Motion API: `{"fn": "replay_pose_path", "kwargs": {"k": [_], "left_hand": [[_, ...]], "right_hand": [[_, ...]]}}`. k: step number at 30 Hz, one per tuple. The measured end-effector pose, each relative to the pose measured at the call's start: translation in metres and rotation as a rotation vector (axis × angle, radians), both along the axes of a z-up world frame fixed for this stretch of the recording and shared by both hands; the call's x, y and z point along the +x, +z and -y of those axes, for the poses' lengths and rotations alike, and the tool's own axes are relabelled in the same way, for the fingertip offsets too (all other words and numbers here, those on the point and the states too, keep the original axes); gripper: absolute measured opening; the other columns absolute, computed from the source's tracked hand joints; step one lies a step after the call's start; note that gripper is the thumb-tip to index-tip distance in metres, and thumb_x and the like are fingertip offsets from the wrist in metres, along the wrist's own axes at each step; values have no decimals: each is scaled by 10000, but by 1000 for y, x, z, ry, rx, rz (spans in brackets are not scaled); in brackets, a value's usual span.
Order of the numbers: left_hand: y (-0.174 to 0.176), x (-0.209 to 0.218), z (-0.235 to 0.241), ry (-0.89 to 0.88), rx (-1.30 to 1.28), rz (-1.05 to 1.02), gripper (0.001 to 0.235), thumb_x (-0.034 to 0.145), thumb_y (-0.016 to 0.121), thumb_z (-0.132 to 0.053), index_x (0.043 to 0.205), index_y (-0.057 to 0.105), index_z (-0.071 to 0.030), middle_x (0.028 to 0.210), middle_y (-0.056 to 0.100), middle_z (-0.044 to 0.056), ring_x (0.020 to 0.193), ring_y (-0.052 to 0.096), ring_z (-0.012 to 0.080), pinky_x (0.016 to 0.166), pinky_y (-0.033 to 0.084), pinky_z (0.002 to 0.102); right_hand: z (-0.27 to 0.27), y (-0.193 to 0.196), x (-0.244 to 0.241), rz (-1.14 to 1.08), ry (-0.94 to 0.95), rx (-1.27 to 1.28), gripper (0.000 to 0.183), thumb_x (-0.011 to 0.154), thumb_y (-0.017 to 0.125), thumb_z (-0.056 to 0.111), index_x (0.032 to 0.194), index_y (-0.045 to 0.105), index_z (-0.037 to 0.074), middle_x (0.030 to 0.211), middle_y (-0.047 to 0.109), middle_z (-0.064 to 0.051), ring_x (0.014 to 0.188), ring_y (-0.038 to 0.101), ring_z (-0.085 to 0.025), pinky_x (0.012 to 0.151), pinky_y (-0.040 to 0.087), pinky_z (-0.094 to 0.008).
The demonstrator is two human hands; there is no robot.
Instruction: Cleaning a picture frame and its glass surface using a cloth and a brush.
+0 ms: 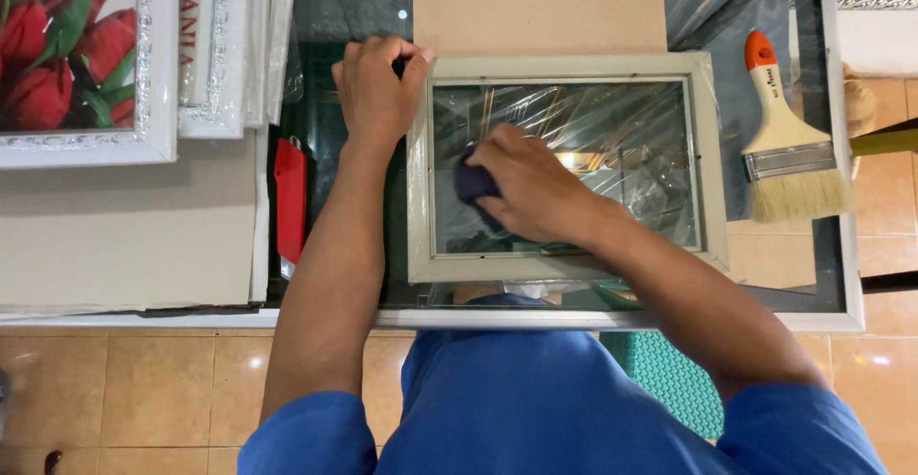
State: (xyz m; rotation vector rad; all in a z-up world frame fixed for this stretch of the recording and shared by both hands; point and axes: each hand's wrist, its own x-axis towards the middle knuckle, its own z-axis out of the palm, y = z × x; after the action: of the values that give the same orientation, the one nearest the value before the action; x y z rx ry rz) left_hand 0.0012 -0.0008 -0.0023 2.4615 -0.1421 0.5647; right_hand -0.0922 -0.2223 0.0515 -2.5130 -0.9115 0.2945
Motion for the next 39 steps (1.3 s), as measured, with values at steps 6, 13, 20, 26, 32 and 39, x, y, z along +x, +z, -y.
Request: {"fn": "replay_pose_path", "kwargs": {"k": [6, 13, 20, 26, 32, 39], "left_hand": [[3, -2, 6, 72, -9, -20, 206, 928, 787, -346, 985, 733, -156, 909, 704, 3, 879, 587, 214, 884, 403, 398], [5, 0, 6, 61, -1, 2, 199, 905, 798, -334, 863, 752, -146, 826, 674, 8, 838, 580, 242, 851, 420, 430], [5, -2, 5, 59, -10, -56, 254, 923, 785, -391, 853, 735, -152, 837, 660, 13, 848, 557, 233, 876, 403, 418], [3, 0, 6, 49, -7, -33, 209, 922, 802, -338, 858, 740, -149, 841, 673, 0, 829, 561, 227, 861, 401, 420], [8, -2, 8, 67, -14, -66, 192, 932, 779, -337, 858, 744, -164, 835, 663, -11, 852, 558, 216, 891, 397, 418], [-5, 3, 4, 63, -74, -37, 248, 910, 798, -452, 864, 707, -225, 839, 651, 36, 967, 635, 296, 935, 444, 470]], "right_hand": [[139, 23, -25, -89, -468, -212, 400, 848, 757, 133, 1236, 668, 91, 1206, 572, -151, 1105, 569, -329, 941, 493, -458], [101, 7, -12, -15, -505, -193, 411, 834, 751, 113, 1218, 633, 24, 1216, 575, -205, 1067, 614, -383, 935, 511, -486], [-28, -6, 31, 129, -117, 63, 364, 810, 730, 140, 1136, 642, 4, 1127, 547, -197, 1023, 584, -410, 921, 487, -461], [75, -11, 19, 258, -318, -83, 413, 792, 780, 177, 1166, 689, 25, 1125, 639, -202, 1024, 608, -413, 924, 489, -490], [150, 2, -12, 235, -619, -101, 382, 865, 747, 83, 1230, 702, -21, 1188, 605, -273, 1095, 558, -449, 952, 460, -507], [14, -29, 34, 284, -250, -4, 468, 785, 794, 232, 1213, 709, 62, 1097, 606, -177, 1079, 595, -467, 975, 462, -533]]}}
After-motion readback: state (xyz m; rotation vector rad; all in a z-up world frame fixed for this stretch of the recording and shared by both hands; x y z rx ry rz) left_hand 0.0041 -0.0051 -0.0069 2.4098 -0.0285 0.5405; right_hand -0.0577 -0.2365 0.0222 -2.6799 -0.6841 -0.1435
